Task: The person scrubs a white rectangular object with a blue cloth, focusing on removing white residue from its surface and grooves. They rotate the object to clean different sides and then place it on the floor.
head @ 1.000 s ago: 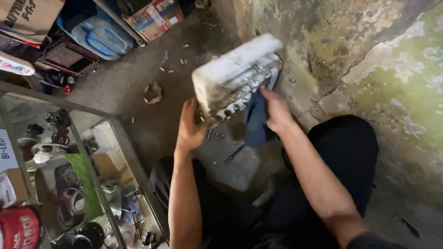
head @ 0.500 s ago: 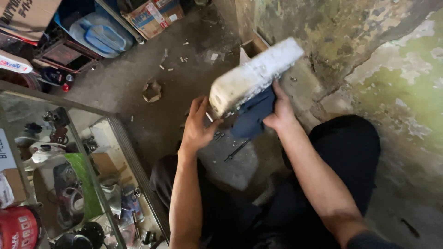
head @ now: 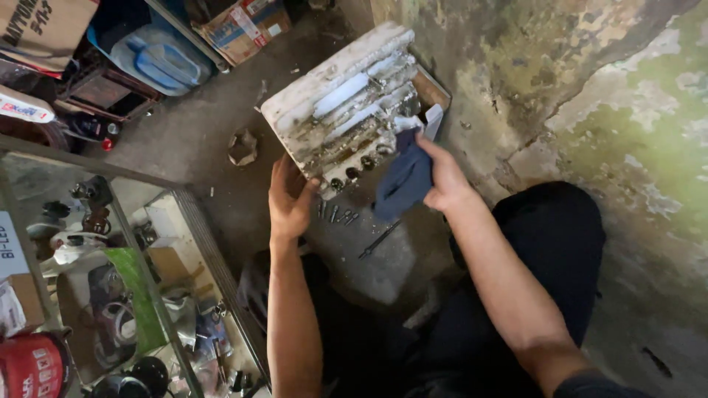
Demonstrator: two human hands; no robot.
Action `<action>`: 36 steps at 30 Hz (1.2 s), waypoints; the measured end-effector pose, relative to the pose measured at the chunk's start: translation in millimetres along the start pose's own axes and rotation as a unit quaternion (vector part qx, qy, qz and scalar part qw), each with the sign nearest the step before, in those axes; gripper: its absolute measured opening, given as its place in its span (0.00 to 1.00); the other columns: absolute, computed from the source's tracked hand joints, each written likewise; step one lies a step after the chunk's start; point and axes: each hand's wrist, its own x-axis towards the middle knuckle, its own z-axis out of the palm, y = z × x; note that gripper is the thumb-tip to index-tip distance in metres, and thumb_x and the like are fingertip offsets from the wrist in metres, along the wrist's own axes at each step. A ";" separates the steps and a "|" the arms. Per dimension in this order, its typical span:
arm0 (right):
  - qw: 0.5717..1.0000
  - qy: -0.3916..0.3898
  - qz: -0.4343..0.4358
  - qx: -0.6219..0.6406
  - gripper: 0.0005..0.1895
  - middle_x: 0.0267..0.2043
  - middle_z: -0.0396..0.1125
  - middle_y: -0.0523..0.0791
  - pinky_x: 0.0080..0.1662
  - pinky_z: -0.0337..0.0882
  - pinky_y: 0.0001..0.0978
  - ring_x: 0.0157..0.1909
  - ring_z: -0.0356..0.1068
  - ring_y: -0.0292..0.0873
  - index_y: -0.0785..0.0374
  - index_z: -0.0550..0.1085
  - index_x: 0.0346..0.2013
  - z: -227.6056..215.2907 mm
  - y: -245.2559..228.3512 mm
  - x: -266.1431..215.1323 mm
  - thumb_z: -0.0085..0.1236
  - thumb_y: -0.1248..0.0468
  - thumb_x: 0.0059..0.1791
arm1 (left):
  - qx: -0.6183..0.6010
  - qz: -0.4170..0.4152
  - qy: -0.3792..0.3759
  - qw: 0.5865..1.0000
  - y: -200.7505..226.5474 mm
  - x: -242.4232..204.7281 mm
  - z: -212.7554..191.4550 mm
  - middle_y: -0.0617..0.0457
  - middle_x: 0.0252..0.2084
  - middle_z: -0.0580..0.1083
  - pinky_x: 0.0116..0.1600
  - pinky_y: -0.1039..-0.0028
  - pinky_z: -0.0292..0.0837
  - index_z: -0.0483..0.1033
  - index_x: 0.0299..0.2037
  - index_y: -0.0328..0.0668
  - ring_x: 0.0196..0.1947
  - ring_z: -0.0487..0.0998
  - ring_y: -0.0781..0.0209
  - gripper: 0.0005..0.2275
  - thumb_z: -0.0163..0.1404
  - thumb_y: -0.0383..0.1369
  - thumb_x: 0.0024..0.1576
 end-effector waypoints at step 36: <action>0.996 -0.005 -0.049 -0.071 0.22 0.50 0.73 0.51 0.58 0.74 0.48 0.50 0.74 0.51 0.67 0.72 0.53 30.0 -42.8 -35.1 0.46 0.58 0.49 | -0.056 -0.002 0.066 0.996 -16.4 -6.6 -39.4 0.41 0.73 0.63 0.73 0.61 0.61 0.46 0.78 0.31 0.71 0.65 0.50 0.32 0.48 0.25 0.64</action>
